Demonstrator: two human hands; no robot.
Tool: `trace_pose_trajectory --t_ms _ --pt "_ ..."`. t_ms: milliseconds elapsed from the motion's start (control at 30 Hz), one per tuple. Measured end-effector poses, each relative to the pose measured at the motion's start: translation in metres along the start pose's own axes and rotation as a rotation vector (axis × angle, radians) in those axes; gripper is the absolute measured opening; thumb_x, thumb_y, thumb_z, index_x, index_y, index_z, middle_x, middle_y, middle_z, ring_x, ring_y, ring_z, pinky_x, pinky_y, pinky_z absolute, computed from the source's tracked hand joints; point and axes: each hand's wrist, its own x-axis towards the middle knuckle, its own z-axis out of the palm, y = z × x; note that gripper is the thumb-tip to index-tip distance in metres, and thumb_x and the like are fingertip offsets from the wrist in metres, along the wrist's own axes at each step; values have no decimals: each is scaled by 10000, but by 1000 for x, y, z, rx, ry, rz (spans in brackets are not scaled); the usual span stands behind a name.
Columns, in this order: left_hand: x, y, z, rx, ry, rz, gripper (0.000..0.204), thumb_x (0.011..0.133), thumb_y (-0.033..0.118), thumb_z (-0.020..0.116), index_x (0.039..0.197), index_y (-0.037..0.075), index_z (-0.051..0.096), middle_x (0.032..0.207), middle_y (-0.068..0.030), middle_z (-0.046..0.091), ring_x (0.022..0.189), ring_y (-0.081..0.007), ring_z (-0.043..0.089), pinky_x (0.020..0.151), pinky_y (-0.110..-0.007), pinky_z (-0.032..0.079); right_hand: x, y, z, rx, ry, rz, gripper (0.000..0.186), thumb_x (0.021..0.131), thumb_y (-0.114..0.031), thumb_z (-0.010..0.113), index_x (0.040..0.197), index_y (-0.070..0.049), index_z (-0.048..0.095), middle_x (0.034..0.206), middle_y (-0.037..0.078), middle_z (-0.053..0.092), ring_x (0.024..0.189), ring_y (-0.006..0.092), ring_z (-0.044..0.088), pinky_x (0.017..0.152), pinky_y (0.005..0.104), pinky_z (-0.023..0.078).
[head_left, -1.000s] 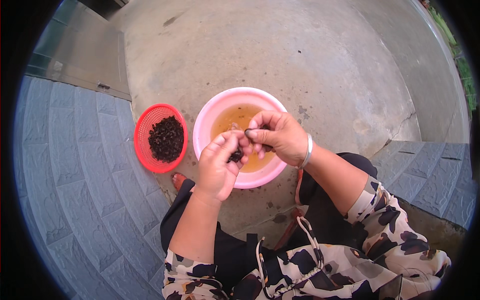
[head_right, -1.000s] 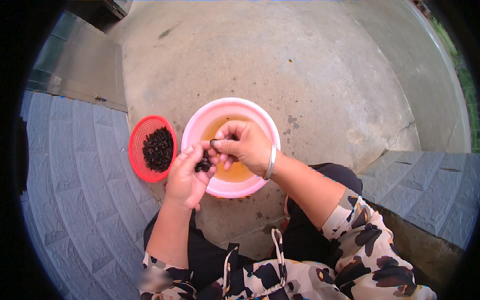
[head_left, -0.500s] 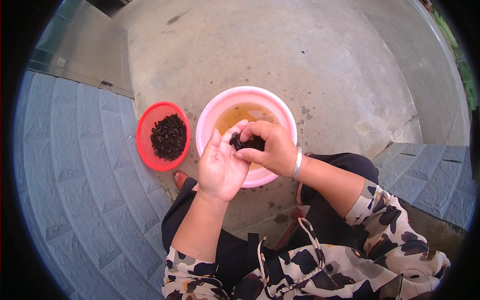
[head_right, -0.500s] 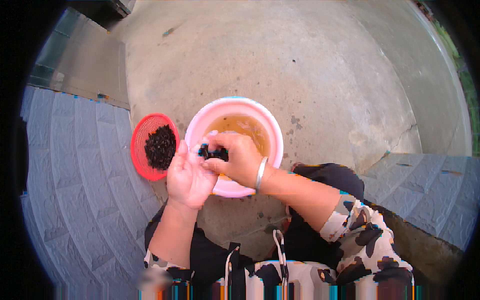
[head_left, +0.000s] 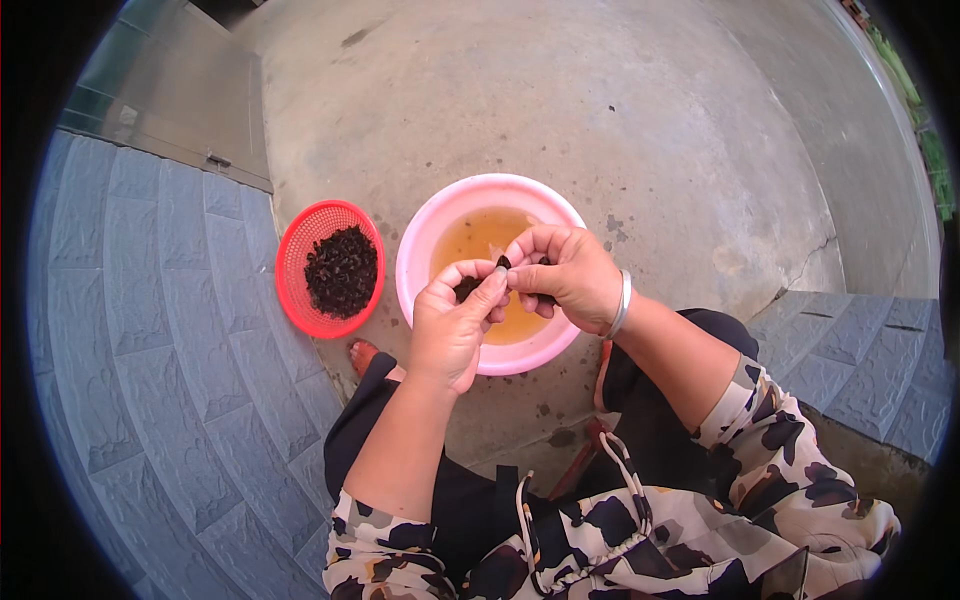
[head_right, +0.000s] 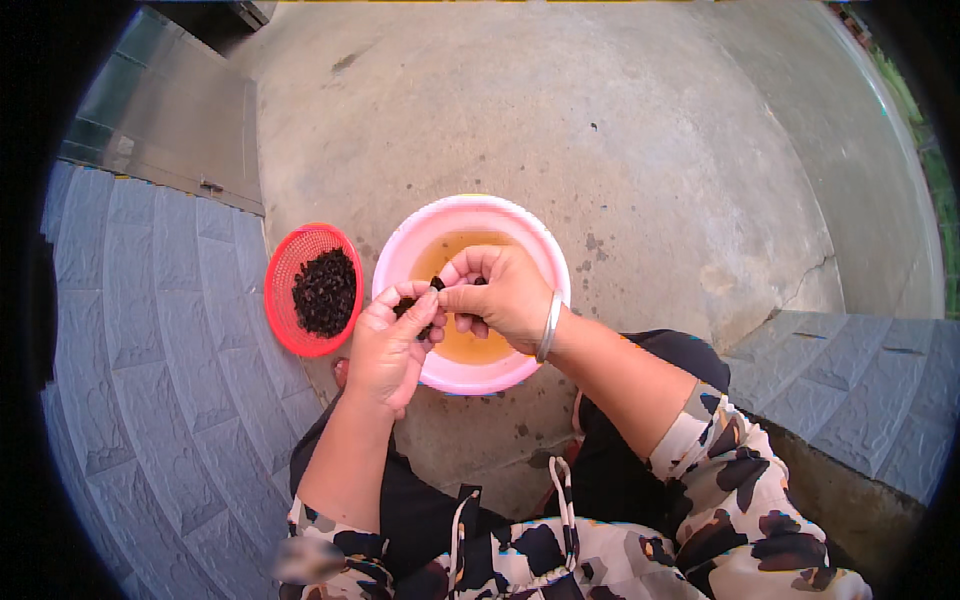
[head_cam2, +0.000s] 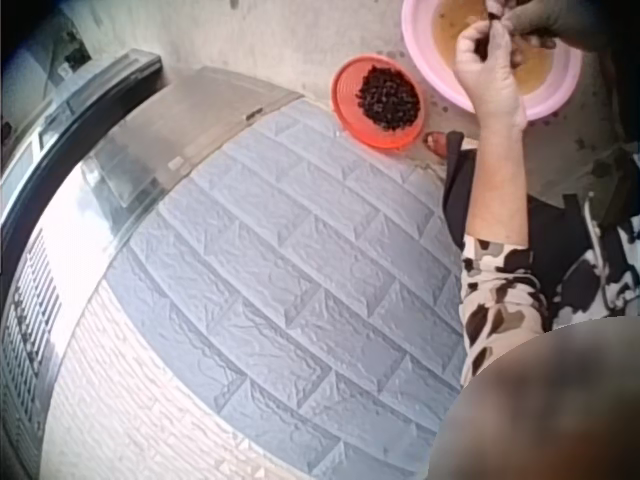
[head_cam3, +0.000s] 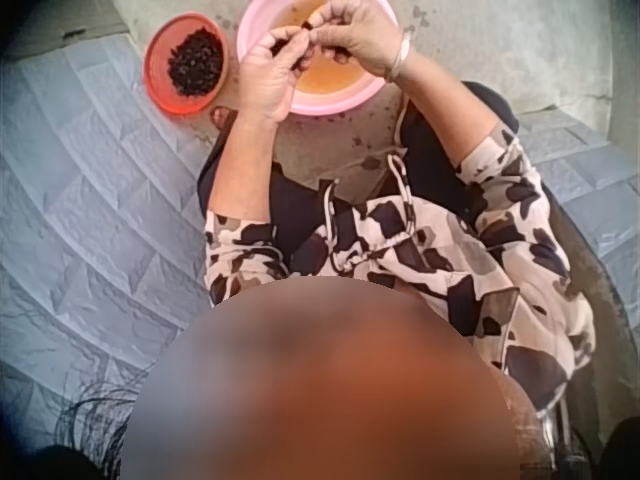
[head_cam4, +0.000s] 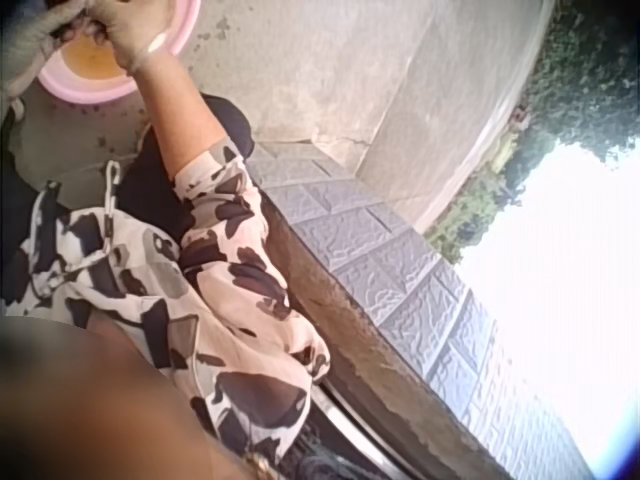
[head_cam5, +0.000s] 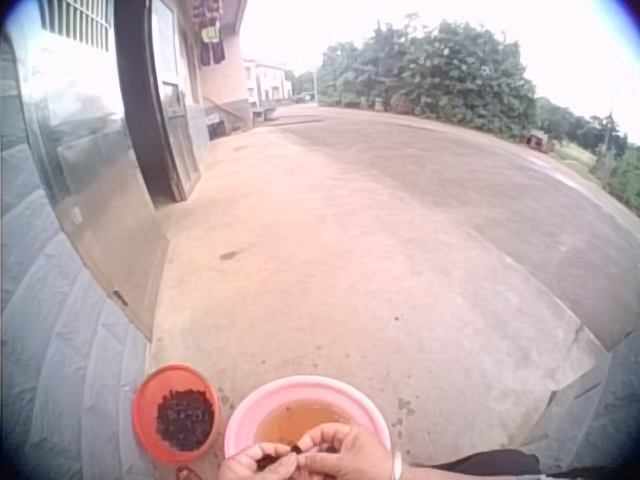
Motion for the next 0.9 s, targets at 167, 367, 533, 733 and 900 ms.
trace_pose_trajectory --t_ms 167,367,533,733,900 --pt "2 2 1 -80 8 -25 111 867 164 543 870 53 545 764 -28 566 637 -79 494 547 -205 400 -1 -6 -8 45 -98 69 120 782 -30 569 893 -19 523 705 37 560 551 82 547 400 194 383" --pt "2 3 7 132 80 70 128 860 171 556 872 43 552 726 -17 561 614 -71 489 536 -196 393 -3 -13 -9 86 -116 105 116 801 -52 556 908 -19 523 707 32 553 552 79 539 395 195 368" --pt "1 -1 8 182 89 95 128 857 168 560 866 41 555 717 -14 557 607 -69 486 535 -193 387 -1 -5 -4 36 -100 94 91 816 -55 558 895 -17 530 701 32 548 539 74 520 395 194 366" --pt "3 1 6 7 -19 34 136 883 174 513 894 42 539 731 -16 548 614 -75 478 532 -198 376 0 -3 -13 106 -170 39 99 814 -20 554 909 -12 528 751 40 562 558 79 525 420 202 397" --pt "0 7 6 -162 -135 -50 145 898 172 477 924 38 525 751 -19 542 623 -83 478 529 -204 374 -1 -11 -12 157 -286 40 146 800 8 558 941 -5 525 795 52 568 568 91 536 450 214 432"
